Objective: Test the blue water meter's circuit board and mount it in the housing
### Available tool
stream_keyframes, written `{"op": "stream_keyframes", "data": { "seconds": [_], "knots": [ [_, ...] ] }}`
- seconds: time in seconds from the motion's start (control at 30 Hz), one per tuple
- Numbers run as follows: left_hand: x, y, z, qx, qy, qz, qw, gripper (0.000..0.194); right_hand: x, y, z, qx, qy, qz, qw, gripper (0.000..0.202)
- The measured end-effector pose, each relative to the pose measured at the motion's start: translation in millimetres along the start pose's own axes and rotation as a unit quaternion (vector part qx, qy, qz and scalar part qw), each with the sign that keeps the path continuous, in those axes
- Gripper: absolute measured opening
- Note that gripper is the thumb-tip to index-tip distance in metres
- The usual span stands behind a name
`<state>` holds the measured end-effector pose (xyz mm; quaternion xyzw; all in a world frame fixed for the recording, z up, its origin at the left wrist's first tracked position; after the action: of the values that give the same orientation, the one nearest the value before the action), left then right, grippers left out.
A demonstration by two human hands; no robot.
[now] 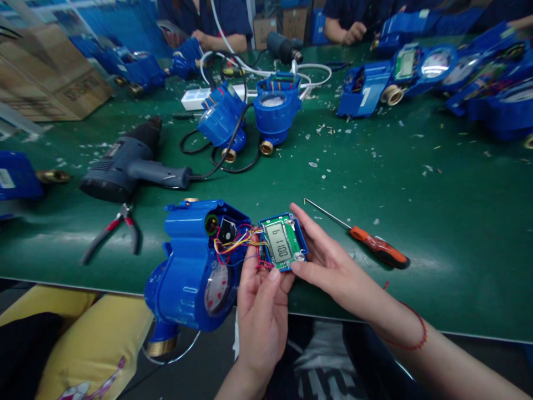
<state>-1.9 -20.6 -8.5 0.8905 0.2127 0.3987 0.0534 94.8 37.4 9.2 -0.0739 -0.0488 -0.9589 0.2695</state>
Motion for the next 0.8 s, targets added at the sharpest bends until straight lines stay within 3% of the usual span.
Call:
{"op": "stream_keyframes", "data": {
  "seconds": [0.17,0.43,0.8],
  "knots": [
    [1.5,-1.7,3.8,0.028,0.004,-0.006,1.0,0.038,-1.4,-5.4,-5.9,-0.008,-0.043,0.011,0.999,0.072],
    [5.9,-5.0,3.3,0.054,-0.048,0.0,0.997,0.028,-1.1,-7.7,-3.7,-0.063,0.024,-0.055,0.996,0.058],
    [15.7,-5.9,1.8,0.063,-0.068,0.028,0.995,0.024,-3.3,-9.6,8.0,-0.083,0.106,-0.06,0.989,0.051]
  ]
}}
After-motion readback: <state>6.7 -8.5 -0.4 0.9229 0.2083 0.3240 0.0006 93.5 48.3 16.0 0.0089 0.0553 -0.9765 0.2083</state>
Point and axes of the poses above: each hand's wrist, its own y-axis away from the middle knuckle, its own x-axis out of the palm, z = x × y, the point moved 3 cm from there along -y, towards the middle knuckle, and after that the axes turned 3 degrees about -y, right-handed, at the moved point
